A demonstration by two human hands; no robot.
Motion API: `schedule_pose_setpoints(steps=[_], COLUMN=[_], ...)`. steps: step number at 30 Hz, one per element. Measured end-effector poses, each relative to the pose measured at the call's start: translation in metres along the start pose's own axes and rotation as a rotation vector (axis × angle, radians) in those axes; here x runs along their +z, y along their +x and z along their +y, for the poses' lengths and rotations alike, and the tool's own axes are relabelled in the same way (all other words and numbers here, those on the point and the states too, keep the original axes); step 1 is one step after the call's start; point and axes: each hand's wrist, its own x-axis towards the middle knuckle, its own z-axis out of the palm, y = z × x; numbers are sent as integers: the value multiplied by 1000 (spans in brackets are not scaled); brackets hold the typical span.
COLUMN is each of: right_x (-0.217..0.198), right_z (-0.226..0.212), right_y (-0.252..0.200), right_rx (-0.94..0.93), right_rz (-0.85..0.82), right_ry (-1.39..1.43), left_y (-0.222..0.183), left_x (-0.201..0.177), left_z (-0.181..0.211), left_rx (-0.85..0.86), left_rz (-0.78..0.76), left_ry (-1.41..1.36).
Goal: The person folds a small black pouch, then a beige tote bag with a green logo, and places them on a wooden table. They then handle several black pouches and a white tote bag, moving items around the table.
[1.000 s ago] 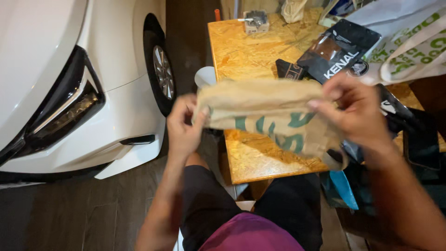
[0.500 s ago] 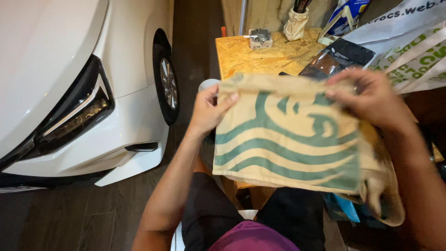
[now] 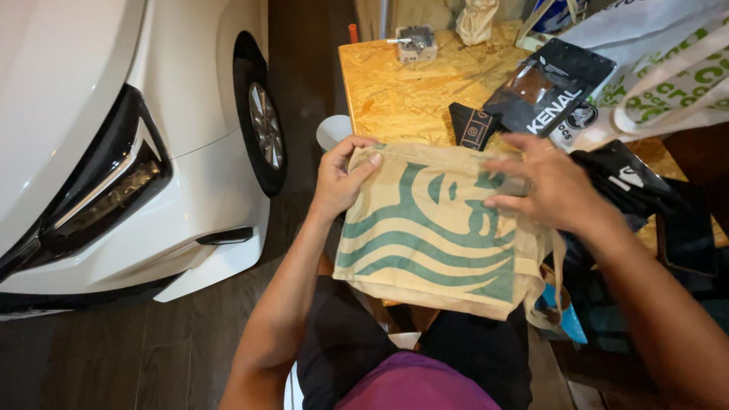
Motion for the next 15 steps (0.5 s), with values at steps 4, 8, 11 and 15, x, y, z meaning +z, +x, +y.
schedule_pose_setpoints(steps=[4,8,11,15], right_x=[5,4,4,10], right_z=[-11,-14,-15,-5], right_y=[0,9,19,34], right_rx=[-20,11,66,14], right_rz=[66,20,-57,-111], right_ry=[110,92,99,146], left_y=[2,2,1,-1], left_x=[5,6,7,10], left_z=[2,-9,-24,-45], left_rx=[-104,-10,-138,-119], left_rz=[17,39,120,159], left_ry=[-50,-88,-193,-253])
